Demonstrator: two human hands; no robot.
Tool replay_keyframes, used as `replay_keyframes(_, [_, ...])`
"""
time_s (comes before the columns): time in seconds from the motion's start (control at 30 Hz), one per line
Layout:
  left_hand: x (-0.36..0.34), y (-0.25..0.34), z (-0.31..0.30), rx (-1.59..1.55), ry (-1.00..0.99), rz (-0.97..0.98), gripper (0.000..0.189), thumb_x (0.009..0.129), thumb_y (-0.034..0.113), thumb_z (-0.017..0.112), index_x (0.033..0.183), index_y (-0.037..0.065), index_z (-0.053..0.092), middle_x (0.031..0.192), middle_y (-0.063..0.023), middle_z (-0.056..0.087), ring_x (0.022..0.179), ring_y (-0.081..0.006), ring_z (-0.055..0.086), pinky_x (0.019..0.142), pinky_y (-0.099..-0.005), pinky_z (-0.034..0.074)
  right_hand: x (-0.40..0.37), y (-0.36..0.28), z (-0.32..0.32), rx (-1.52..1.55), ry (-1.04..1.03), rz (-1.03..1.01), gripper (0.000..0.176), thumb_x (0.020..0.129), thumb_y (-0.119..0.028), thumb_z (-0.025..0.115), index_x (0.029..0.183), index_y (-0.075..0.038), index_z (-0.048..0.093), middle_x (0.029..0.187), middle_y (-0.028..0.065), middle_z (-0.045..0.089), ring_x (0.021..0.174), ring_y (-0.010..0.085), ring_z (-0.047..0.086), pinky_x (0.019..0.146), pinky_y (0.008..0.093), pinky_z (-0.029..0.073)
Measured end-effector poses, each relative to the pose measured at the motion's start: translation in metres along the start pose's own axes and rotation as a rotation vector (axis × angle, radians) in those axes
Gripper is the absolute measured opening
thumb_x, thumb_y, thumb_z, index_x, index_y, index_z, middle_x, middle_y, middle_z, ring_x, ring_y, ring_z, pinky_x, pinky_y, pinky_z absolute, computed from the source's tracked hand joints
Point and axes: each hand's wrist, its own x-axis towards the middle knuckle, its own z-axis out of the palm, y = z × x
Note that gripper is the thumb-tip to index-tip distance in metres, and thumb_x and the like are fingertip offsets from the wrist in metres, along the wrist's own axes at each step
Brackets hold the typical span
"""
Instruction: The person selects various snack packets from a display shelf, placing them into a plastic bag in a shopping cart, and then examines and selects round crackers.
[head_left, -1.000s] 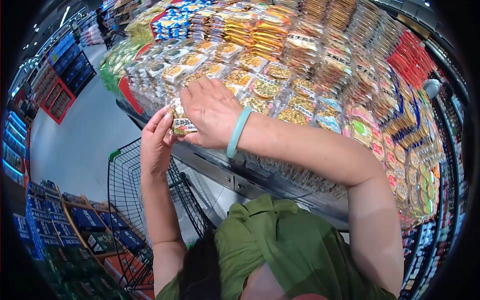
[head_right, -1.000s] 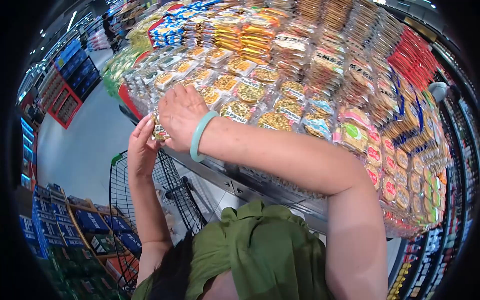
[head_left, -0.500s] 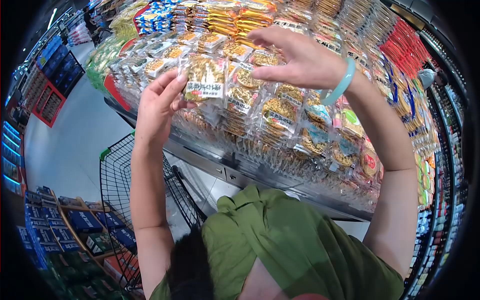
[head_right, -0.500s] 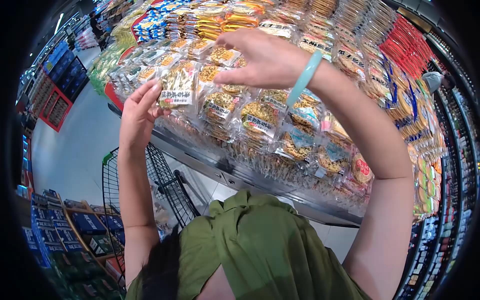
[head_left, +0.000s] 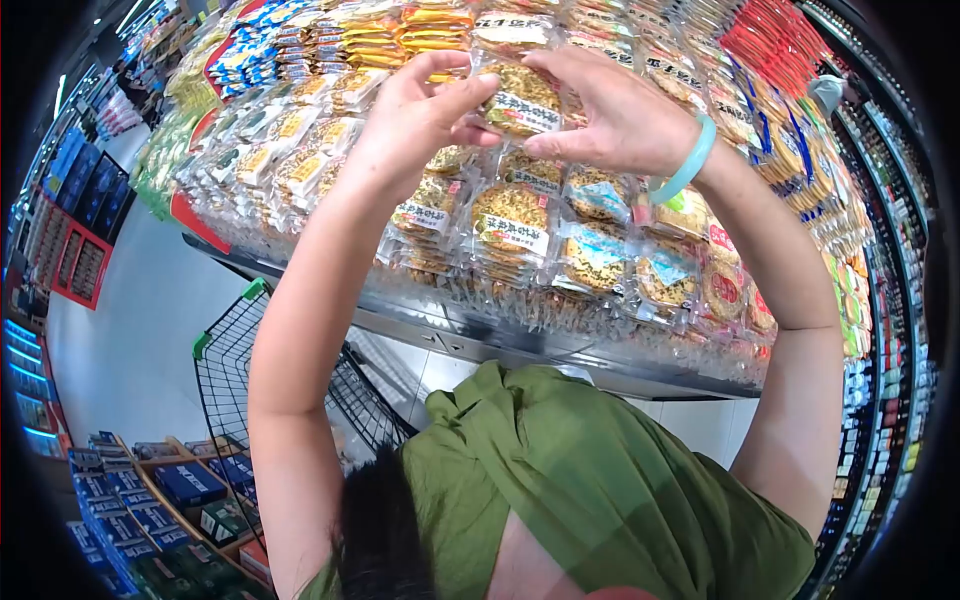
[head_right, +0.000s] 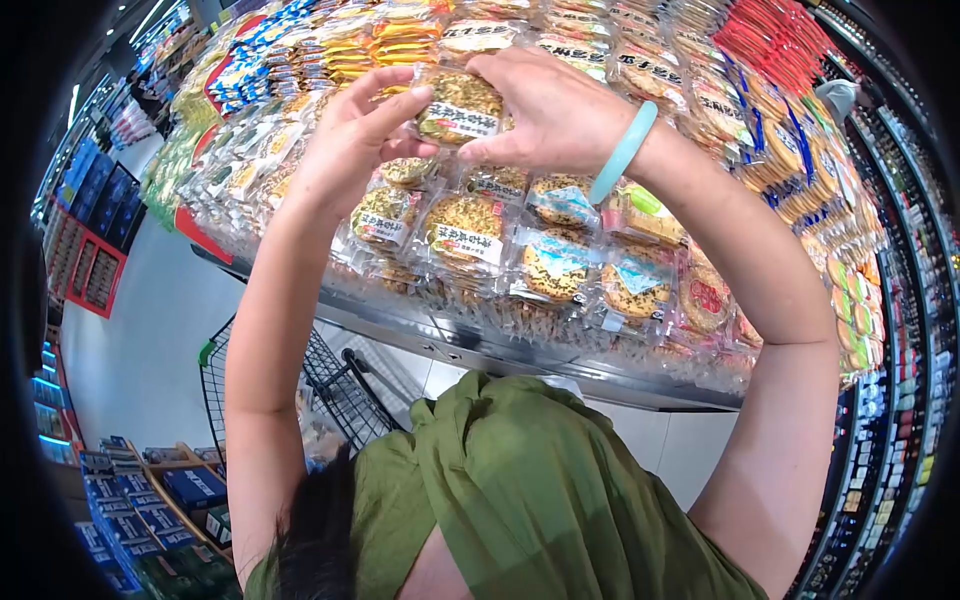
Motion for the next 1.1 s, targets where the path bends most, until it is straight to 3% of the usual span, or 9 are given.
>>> replay_keyframes(0.13, [0.014,-0.008,0.016,-0.061,-0.042,-0.052,0.05,0.087,0.021,0.071,0.123,-0.004,0.047,0.072,0.0009,0.052,0.064,-0.0072,0.057,0.067,-0.0264,0.057,-0.009,0.009,-0.009,-0.007,-0.075,0.117,0.075,0.076,-0.044,0.072,0.125,0.009,0.049,0.117,0.0271,0.057,0.115,0.0374,0.053,0.1,0.0421,0.041])
replay_keyframes(0.27, [0.029,-0.019,0.024,-0.111,-0.109,-0.08,0.045,0.089,0.021,0.069,0.121,-0.003,0.049,0.074,0.0004,0.055,0.065,-0.0096,0.059,0.069,-0.0272,0.057,-0.016,0.027,-0.004,-0.002,-0.04,0.127,0.076,0.075,-0.044,0.072,0.124,0.009,0.049,0.114,0.0275,0.058,0.113,0.0382,0.055,0.098,0.0419,0.043])
replay_keyframes(0.37, [0.036,-0.026,0.027,-0.131,-0.135,-0.104,0.041,0.09,0.019,0.066,0.123,-0.002,0.05,0.082,-0.0025,0.059,0.074,-0.0126,0.063,0.077,-0.0293,0.057,-0.019,0.034,-0.003,0.003,-0.004,0.122,0.072,0.074,-0.042,0.072,0.12,0.009,0.052,0.108,0.0276,0.06,0.105,0.0383,0.058,0.092,0.0423,0.046])
replay_keyframes(0.4, [0.036,-0.026,0.027,-0.153,-0.142,-0.11,0.04,0.091,0.018,0.065,0.123,-0.001,0.051,0.087,-0.0042,0.061,0.079,-0.014,0.065,0.08,-0.0302,0.057,-0.017,0.032,-0.008,-0.014,-0.096,0.204,0.075,0.075,-0.045,0.071,0.124,0.008,0.05,0.112,0.026,0.059,0.107,0.0356,0.057,0.094,0.042,0.045])
replay_keyframes(0.43, [0.035,-0.025,0.026,-0.154,-0.151,-0.111,0.04,0.091,0.018,0.065,0.123,-0.001,0.051,0.087,-0.0042,0.061,0.079,-0.014,0.065,0.08,-0.0302,0.057,-0.017,0.031,-0.011,-0.03,-0.189,0.286,0.077,0.076,-0.048,0.069,0.127,0.006,0.049,0.117,0.0243,0.058,0.109,0.033,0.057,0.095,0.0418,0.044])
replay_keyframes(0.5, [0.033,-0.023,0.022,-0.109,-0.156,-0.098,0.038,0.092,0.017,0.062,0.123,-0.002,0.051,0.099,-0.0095,0.065,0.091,-0.0172,0.066,0.083,-0.0309,0.056,-0.021,0.043,-0.007,-0.032,-0.194,0.335,0.078,0.075,-0.048,0.07,0.126,0.007,0.049,0.116,0.0247,0.058,0.108,0.033,0.057,0.094,0.0413,0.044])
replay_keyframes(0.63, [0.02,-0.012,0.002,0.01,-0.151,-0.065,0.035,0.094,0.02,0.059,0.122,-0.001,0.055,0.11,-0.0103,0.066,0.095,-0.0164,0.066,0.083,-0.0299,0.054,-0.03,0.056,-0.012,-0.056,-0.203,0.4,0.079,0.073,-0.048,0.07,0.124,0.008,0.05,0.114,0.0253,0.058,0.107,0.0331,0.057,0.093,0.0403,0.046])
replay_keyframes(0.8, [-0.012,-0.005,-0.022,0.059,-0.067,-0.109,0.03,0.095,0.018,0.058,0.12,0.002,0.058,0.108,-0.007,0.067,0.092,-0.0139,0.065,0.076,-0.0265,0.053,-0.047,0.076,-0.017,-0.027,-0.099,0.419,0.078,0.072,-0.047,0.069,0.124,0.008,0.051,0.114,0.0237,0.059,0.104,0.0322,0.058,0.092,0.0403,0.045])
replay_keyframes(1.1, [-0.051,-0.021,-0.051,-0.066,-0.01,-0.122,0.026,0.096,0.017,0.056,0.114,-0.001,0.06,0.1,-0.0102,0.066,0.084,-0.0138,0.064,0.068,-0.0264,0.053,-0.049,0.072,-0.022,0.031,-0.167,0.432,0.074,0.075,-0.044,0.074,0.125,0.005,0.052,0.113,0.0227,0.061,0.106,0.0323,0.06,0.093,0.0394,0.047])
